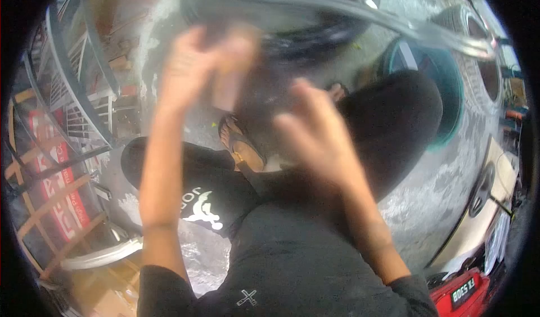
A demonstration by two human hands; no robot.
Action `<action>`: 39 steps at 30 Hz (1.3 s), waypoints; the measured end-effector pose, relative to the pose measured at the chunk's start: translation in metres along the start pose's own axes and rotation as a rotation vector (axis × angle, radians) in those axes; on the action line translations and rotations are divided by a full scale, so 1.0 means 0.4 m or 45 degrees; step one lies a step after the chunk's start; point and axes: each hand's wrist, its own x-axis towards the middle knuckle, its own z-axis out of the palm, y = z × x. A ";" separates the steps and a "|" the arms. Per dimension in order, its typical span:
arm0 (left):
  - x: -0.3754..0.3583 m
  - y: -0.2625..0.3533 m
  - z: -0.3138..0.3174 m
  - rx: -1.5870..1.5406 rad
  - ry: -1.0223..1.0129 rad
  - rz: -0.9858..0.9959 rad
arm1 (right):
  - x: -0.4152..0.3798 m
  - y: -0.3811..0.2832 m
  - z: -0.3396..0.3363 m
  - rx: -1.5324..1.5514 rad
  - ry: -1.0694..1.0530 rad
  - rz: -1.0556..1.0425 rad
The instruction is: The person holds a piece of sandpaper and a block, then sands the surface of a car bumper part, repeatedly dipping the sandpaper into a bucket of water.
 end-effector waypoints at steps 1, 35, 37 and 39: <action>-0.014 0.030 0.066 -0.058 0.033 0.014 | 0.007 -0.003 -0.074 0.073 0.083 0.103; 0.001 -0.043 0.002 -1.300 -0.100 -0.268 | 0.395 -0.065 0.148 1.065 0.010 0.703; -0.003 -0.027 -0.016 -1.223 -0.115 -0.243 | 0.406 -0.114 0.140 0.805 0.038 0.574; -0.011 -0.024 -0.027 -1.071 -0.175 -0.262 | 0.409 -0.093 0.126 0.778 0.014 0.532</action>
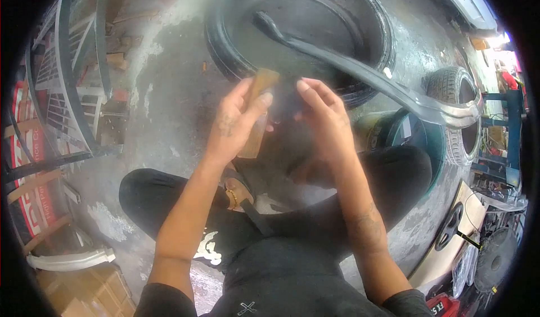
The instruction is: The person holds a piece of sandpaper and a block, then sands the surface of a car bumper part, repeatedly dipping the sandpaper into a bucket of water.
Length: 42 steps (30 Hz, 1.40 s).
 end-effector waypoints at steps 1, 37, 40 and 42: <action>-0.004 0.005 0.002 0.005 -0.005 -0.002 | 0.006 0.008 -0.010 0.025 -0.035 -0.012; -0.041 -0.012 0.052 -0.301 0.004 0.127 | -0.041 0.033 0.028 0.202 -0.073 -0.138; -0.051 -0.001 0.071 -0.454 -0.002 0.061 | -0.043 0.026 0.031 0.092 -0.005 -0.191; -0.054 -0.007 0.070 -0.393 0.068 0.008 | -0.050 0.022 0.026 0.094 -0.001 -0.201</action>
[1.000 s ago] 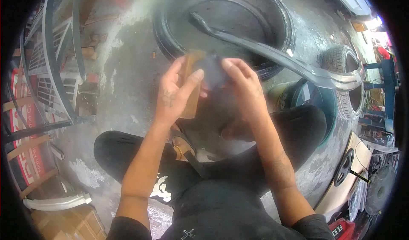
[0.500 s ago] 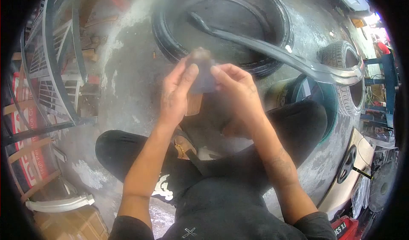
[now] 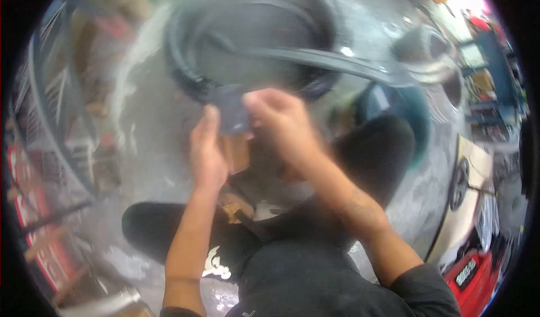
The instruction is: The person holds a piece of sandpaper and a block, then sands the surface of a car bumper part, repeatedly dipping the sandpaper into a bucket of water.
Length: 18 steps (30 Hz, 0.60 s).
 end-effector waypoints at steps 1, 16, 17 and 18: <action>0.002 -0.005 -0.004 0.009 0.001 0.003 | 0.002 0.005 -0.002 0.033 -0.003 -0.022; -0.003 0.027 -0.027 0.199 -0.228 0.218 | 0.038 0.042 -0.032 -0.019 -0.054 -0.068; 0.002 0.030 -0.039 0.195 -0.227 0.221 | 0.041 0.047 -0.026 -0.023 -0.056 -0.069; 0.008 0.031 -0.047 0.194 -0.191 0.253 | 0.042 0.054 -0.022 -0.056 -0.054 -0.082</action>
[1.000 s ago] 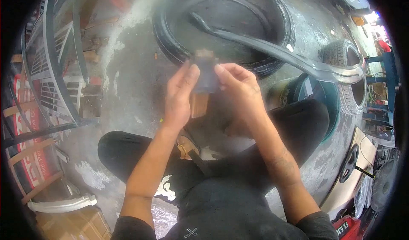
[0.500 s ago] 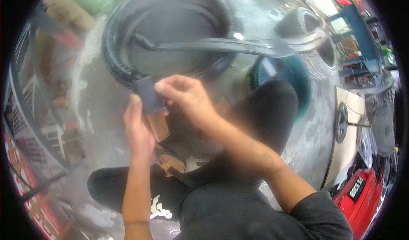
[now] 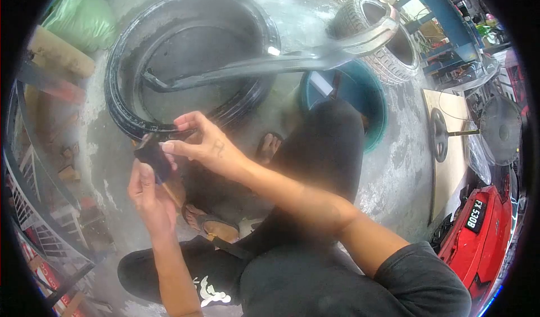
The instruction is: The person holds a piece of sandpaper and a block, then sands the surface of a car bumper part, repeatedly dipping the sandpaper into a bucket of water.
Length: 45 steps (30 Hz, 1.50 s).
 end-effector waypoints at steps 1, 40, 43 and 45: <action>0.007 -0.003 -0.006 0.001 0.034 0.027 | 0.001 0.006 0.001 -0.036 0.008 -0.013; 0.032 -0.015 -0.023 0.253 0.152 0.621 | 0.559 0.039 -0.416 -1.544 -0.826 -0.297; 0.040 -0.008 -0.021 0.287 0.173 0.717 | 0.516 -0.037 -0.341 -1.659 -0.771 -0.248; 0.039 0.017 -0.017 0.193 0.149 0.586 | 0.522 -0.095 -0.361 -1.703 -0.804 -0.324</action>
